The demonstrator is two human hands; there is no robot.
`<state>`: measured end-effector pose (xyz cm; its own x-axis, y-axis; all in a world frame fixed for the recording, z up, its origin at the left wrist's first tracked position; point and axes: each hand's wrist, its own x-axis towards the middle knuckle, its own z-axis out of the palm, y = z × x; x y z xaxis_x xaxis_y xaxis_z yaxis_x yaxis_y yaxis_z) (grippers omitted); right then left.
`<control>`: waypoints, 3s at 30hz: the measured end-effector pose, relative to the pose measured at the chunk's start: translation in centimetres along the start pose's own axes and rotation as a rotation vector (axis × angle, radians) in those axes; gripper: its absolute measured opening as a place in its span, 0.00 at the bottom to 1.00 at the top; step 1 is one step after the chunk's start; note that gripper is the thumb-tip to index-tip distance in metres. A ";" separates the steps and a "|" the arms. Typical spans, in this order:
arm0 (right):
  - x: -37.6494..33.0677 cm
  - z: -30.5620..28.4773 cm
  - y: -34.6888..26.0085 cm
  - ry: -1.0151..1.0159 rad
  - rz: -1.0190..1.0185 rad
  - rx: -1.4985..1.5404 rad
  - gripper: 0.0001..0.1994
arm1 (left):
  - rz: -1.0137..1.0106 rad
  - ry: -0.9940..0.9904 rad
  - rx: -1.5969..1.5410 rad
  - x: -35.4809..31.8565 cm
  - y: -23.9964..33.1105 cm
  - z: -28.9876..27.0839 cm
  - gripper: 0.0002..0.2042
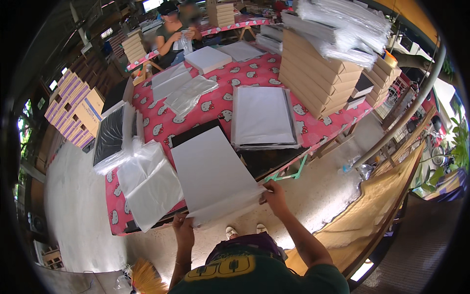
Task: The person places black rectangular objects into clear plastic bags and then places the bagged objects into larger cardboard boxes.
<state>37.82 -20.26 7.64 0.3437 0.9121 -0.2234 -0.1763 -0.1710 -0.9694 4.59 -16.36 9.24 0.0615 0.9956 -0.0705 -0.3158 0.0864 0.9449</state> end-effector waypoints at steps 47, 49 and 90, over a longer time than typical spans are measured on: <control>20.6 2.7 -14.5 0.295 -0.482 0.974 0.10 | 0.214 -0.273 0.216 27.7 7.6 19.1 0.25; 23.3 -0.8 -13.2 0.336 -0.529 1.006 0.09 | -0.017 -0.398 0.046 26.8 2.6 22.1 0.20; 5.5 30.6 0.9 -0.996 0.446 0.130 0.19 | 0.416 0.189 0.884 13.3 5.3 -13.7 0.05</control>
<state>11.30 -3.97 8.68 -0.6633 0.6803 -0.3120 -0.2155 -0.5728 -0.7908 -9.28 -2.18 8.91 -0.0704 0.9366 0.3432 0.5458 -0.2519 0.7992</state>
